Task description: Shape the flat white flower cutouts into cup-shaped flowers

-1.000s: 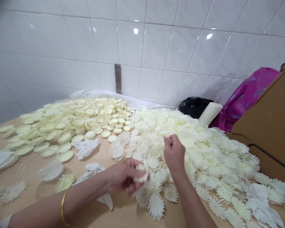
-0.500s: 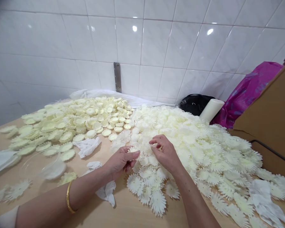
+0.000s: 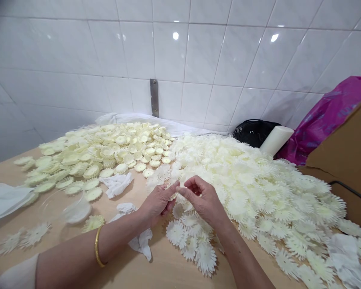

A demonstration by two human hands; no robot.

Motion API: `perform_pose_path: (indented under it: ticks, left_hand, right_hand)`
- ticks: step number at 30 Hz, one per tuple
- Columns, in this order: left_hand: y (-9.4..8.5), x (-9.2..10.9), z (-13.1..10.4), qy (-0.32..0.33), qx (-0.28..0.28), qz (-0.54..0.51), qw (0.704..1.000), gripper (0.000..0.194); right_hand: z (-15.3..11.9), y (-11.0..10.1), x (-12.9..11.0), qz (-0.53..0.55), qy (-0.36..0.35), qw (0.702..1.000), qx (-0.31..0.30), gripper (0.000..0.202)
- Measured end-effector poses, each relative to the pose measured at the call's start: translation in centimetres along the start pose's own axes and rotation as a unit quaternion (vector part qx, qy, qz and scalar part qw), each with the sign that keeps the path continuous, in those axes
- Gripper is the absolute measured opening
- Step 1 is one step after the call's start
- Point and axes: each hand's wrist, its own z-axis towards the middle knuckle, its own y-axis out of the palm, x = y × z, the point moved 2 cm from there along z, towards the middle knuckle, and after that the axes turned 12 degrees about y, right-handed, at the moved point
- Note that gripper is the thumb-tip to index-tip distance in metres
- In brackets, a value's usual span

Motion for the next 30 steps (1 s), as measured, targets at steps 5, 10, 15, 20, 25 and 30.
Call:
perform_pose_path:
  ticks: [5, 10, 15, 20, 25, 30]
  left_hand:
    - [0.1, -0.4, -0.1, -0.046, 0.006, -0.009, 0.999, 0.055]
    - [0.1, -1.0, 0.1, -0.053, 0.004, -0.051, 0.997, 0.06]
    - [0.1, -0.9, 0.1, -0.039, 0.012, -0.094, 0.995, 0.058]
    - [0.0, -0.5, -0.1, -0.004, -0.01, -0.089, 0.996, 0.057]
    - [0.1, -0.7, -0.1, -0.009, -0.002, -0.083, 0.996, 0.058]
    - [0.3, -0.5, 0.1, -0.032, -0.021, -0.104, 0.994, 0.069]
  right_hand:
    - [-0.2, 1.0, 0.0, 0.083, 0.024, 0.994, -0.071, 0.019]
    - [0.0, 0.8, 0.6, 0.033, -0.005, 0.999, 0.004, 0.011]
    - [-0.2, 0.8, 0.5, -0.139, -0.133, 0.979, 0.06, 0.001]
    - [-0.3, 1.0, 0.7, -0.29, -0.223, 0.926, 0.091, 0.009]
    - [-0.5, 1.2, 0.5, -0.39, -0.27, 0.873, 0.111, 0.01]
    - [-0.7, 1.4, 0.0, -0.435, -0.283, 0.843, 0.143, 0.012]
